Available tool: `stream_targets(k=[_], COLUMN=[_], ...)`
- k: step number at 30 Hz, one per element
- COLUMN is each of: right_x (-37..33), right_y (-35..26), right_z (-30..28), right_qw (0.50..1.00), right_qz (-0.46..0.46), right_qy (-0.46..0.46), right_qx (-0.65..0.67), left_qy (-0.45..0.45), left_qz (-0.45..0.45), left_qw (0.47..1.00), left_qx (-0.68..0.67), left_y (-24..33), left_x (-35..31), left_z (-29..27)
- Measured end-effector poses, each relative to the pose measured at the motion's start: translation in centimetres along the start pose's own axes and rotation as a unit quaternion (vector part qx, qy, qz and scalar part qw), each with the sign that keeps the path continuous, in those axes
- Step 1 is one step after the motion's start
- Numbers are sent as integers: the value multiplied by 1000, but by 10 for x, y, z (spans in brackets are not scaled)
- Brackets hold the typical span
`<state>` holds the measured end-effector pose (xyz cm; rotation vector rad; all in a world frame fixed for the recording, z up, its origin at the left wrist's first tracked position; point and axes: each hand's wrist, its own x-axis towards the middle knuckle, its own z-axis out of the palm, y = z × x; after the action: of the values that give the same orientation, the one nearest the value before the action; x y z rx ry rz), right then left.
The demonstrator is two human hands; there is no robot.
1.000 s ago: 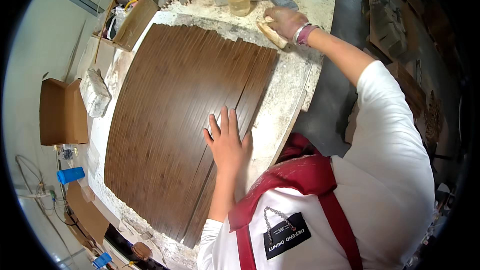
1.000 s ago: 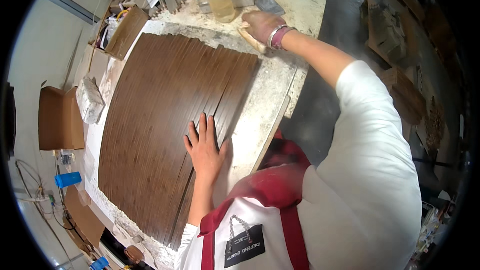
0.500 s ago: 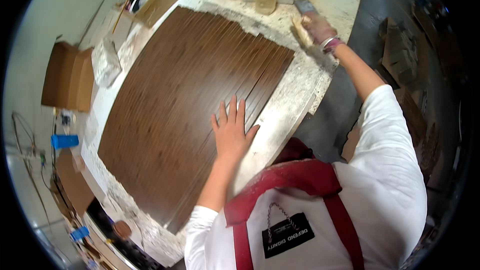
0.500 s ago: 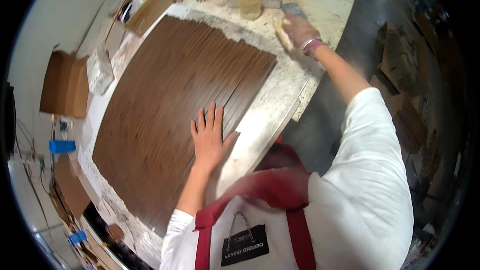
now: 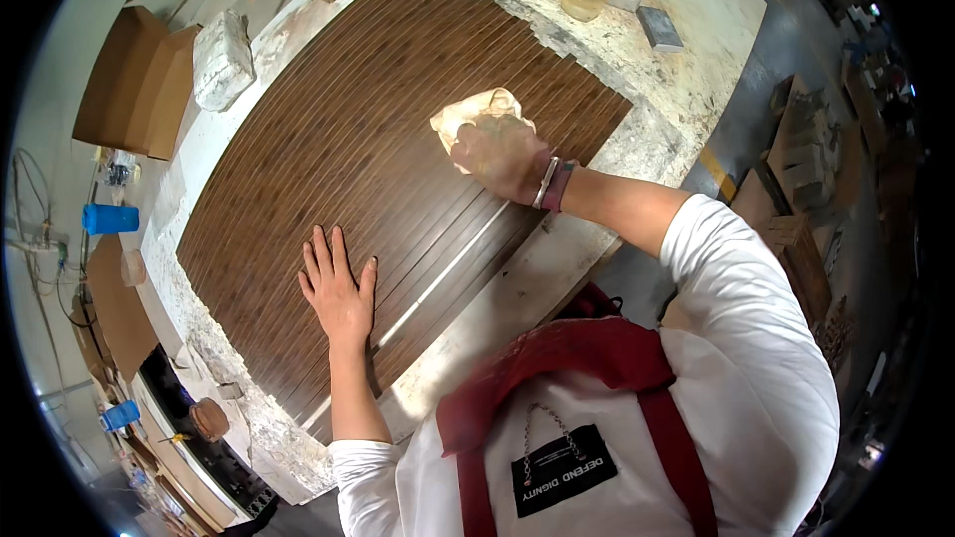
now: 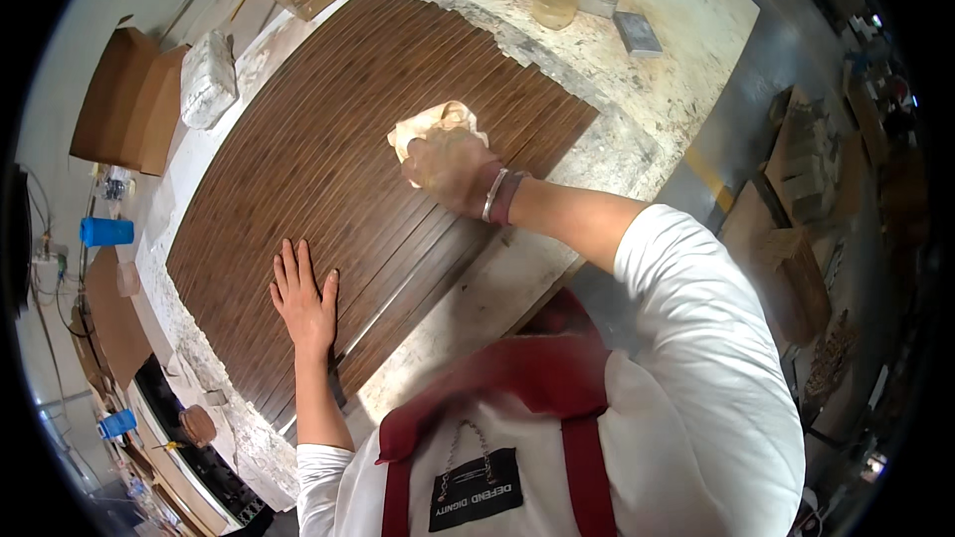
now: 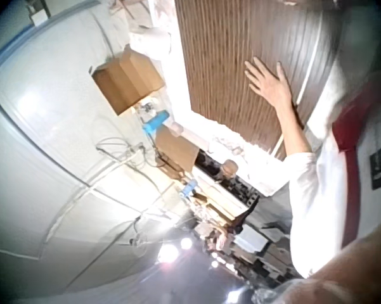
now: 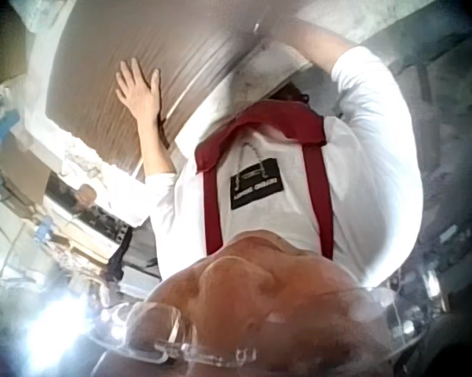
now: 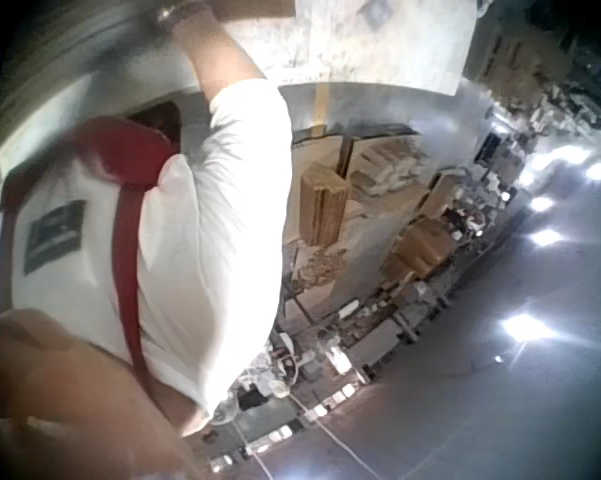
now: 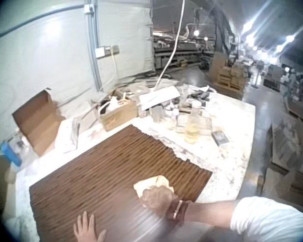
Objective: The person pours liquid from a bottle onto a cloth and wipes the surface of a grooved wooden board. They repeat the pouring and wiping multiple times across different areas of the board.
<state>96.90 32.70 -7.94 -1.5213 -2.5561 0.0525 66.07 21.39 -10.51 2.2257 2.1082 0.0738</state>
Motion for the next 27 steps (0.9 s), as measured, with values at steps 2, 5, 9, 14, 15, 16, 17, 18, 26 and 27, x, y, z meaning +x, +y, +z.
stream_targets(k=[2, 5, 9, 14, 15, 16, 17, 18, 26, 27], right_x=[6, 35, 39, -6, -9, -14, -19, -10, -62, -59], right_y=[14, 85, 67, -152, -159, -171, -182, -168, 141, 131], right_z=[4, -29, -15, 38, 37, 38, 39, 51, -21, -19], right_qw=[987, 960, 948, 981, 975, 965, 953, 951, 937, 922], right_qz=[-46, 271, 301, -130, -138, -142, -148, -166, 244, 352], right_qy=[157, -67, -42, -57, -40, -25, -11, -14, 104, 24], right_qx=[8, 21, 94, 132, 170, 218, 266, 260, 228, 158], left_qy=[-2, 14, 34, 55, 67, 75, 83, 89, -50, -62], left_qz=[-5, -7, -7, -9, 11, 29, 45, 33, 23, 14], left_qw=[1000, 1000, 999, 998, 996, 990, 981, 960, 995, 996], left_qx=[0, -9, -11, 6, -56, -112, -166, -261, -85, -58], left_y=[-1, 2, 3, -3, -10, -22, -31, -37, -108, -112], left_x=[-2, 1, 2, 3, 3, -1, -6, -14, -167, -180], left_z=[-1, 0, 3, 10, 10, 9, 9, -3, -44, -36])
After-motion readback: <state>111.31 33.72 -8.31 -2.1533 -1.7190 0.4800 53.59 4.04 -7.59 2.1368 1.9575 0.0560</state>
